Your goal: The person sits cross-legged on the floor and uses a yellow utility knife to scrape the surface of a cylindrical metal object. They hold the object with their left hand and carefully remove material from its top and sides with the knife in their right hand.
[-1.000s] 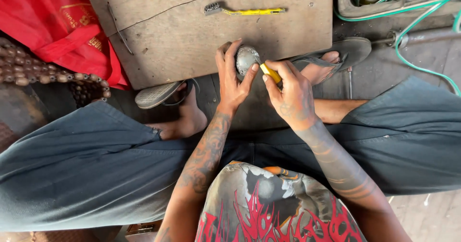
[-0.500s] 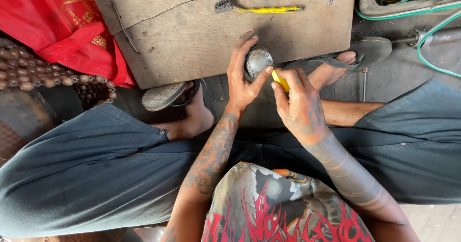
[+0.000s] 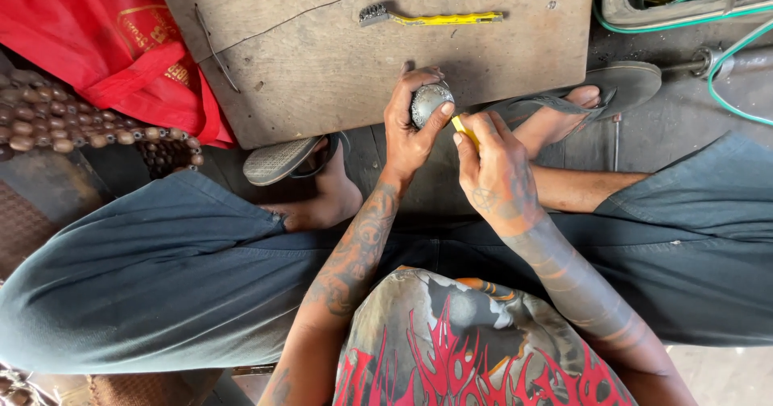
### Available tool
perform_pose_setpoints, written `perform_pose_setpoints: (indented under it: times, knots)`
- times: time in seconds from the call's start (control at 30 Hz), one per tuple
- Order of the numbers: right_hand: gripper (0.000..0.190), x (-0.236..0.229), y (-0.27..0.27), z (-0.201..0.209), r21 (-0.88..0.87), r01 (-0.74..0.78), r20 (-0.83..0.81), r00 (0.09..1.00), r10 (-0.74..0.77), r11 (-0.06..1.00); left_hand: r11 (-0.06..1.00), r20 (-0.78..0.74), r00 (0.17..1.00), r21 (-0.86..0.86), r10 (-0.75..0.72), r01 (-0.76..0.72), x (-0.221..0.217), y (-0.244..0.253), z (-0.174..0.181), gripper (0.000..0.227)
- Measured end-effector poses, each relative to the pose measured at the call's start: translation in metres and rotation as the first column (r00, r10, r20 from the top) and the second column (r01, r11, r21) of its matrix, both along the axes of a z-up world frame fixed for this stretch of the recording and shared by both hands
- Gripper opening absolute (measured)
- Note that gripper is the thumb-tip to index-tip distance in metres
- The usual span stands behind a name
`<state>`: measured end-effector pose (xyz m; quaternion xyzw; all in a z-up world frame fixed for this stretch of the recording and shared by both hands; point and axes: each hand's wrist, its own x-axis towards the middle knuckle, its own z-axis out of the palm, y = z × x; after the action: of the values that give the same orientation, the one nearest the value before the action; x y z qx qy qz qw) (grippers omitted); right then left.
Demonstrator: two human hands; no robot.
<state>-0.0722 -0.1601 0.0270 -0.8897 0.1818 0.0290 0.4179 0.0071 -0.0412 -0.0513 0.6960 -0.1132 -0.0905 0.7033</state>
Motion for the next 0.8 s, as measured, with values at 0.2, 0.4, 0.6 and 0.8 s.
perform_pose_setpoints:
  times: [0.2, 0.4, 0.6, 0.8]
  knots:
    - [0.015, 0.001, 0.001, -0.002, -0.08, -0.001, 0.052, 0.999, 0.005, 0.997, 0.999, 0.019, 0.999, 0.031, 0.033, -0.034, -0.005, -0.005, -0.006, 0.028]
    - [0.015, 0.001, -0.003, -0.023, -0.086, 0.015, 0.101, 0.995, -0.006, 0.996, 0.997, 0.016, 0.997, 0.014, 0.078, -0.078, -0.01, -0.006, -0.027, 0.025]
    - [0.015, 0.002, -0.015, 0.002, -0.08, 0.05, 0.131, 0.991, -0.039, 0.996, 0.999, 0.007, 0.999, -0.03, 0.037, -0.036, -0.01, -0.001, -0.016, 0.029]
    - [0.014, -0.011, -0.021, 0.0, -0.079, -0.045, 0.127, 0.99, 0.055, 0.996, 0.997, 0.038, 0.999, -0.074, 0.006, -0.003, -0.009, 0.0, -0.02, 0.037]
